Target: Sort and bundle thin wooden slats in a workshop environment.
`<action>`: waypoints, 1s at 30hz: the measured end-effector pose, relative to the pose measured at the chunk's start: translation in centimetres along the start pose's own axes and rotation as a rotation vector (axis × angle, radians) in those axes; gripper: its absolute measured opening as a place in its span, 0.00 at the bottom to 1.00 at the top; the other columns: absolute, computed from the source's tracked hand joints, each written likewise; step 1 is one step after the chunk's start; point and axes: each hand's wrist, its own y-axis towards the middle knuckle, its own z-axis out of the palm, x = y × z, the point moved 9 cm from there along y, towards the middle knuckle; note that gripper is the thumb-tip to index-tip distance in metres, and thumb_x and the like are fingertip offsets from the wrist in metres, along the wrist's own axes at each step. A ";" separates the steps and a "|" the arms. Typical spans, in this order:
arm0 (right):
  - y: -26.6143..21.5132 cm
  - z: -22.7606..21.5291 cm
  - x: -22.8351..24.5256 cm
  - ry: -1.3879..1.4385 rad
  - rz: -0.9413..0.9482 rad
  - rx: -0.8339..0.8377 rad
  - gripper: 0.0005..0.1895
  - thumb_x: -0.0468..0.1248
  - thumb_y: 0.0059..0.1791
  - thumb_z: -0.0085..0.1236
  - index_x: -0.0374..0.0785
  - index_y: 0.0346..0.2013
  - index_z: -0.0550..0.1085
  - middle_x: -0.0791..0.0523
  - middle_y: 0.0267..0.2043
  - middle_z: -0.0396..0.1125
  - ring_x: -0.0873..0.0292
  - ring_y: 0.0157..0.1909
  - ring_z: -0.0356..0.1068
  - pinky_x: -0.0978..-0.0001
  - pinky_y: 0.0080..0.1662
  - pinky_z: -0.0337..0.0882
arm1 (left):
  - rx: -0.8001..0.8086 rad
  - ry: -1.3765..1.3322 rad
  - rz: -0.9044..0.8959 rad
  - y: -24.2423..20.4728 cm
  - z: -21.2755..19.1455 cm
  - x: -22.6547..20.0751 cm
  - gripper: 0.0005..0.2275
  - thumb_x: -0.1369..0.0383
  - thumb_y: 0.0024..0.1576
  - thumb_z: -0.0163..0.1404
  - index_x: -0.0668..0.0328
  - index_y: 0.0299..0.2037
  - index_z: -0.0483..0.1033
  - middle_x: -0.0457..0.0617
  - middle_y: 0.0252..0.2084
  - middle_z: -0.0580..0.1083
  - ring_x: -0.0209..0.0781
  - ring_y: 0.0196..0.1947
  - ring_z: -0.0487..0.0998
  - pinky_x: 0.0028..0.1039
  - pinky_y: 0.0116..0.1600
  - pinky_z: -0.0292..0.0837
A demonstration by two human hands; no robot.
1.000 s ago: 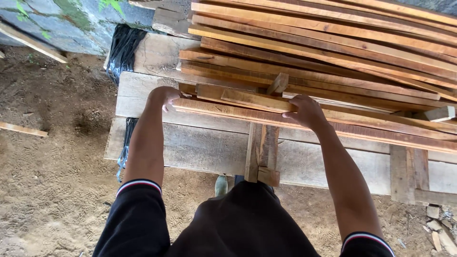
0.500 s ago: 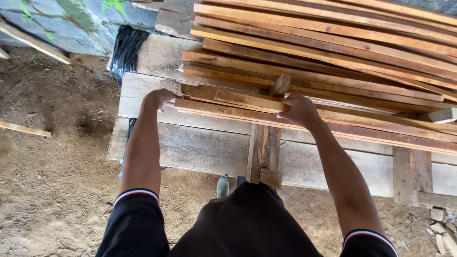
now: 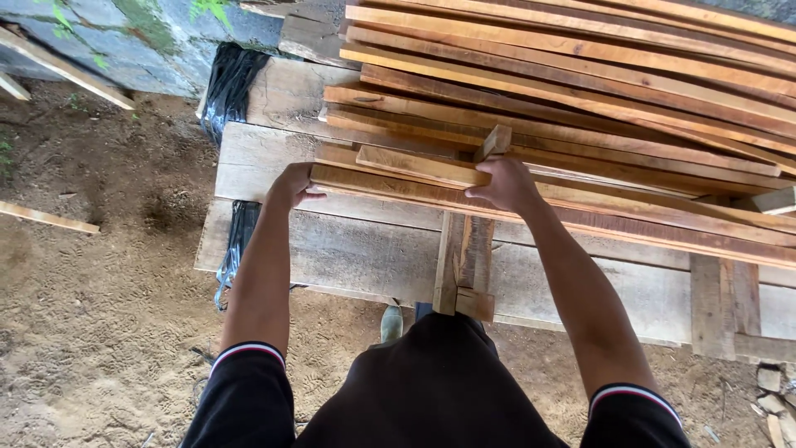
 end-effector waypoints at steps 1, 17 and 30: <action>-0.2 -0.6 0.6 0.000 -0.003 -0.002 0.33 0.58 0.40 0.70 0.47 0.55 0.80 0.58 0.54 0.75 0.48 0.60 0.72 0.46 0.60 0.71 | -0.003 0.000 0.002 0.4 -0.2 0.3 0.16 0.67 0.63 0.43 0.58 0.59 0.76 0.40 0.34 0.67 0.27 0.23 0.56 0.54 0.54 0.83; -1.0 -1.3 1.8 0.018 -0.023 0.025 0.32 0.55 0.43 0.69 0.43 0.57 0.78 0.54 0.57 0.73 0.42 0.62 0.69 0.39 0.60 0.70 | -0.058 -0.089 0.160 -3.2 -0.7 -1.2 0.17 0.54 0.67 0.47 0.55 0.55 0.79 0.39 0.30 0.69 0.31 0.31 0.67 0.48 0.58 0.77; -1.0 -0.9 1.8 0.139 -0.032 -0.021 0.32 0.52 0.43 0.71 0.40 0.57 0.78 0.51 0.56 0.72 0.42 0.62 0.69 0.41 0.60 0.69 | -0.138 -0.020 0.219 1.2 -1.6 0.8 0.13 0.61 0.65 0.50 0.50 0.57 0.79 0.48 0.41 0.79 0.42 0.41 0.80 0.47 0.53 0.79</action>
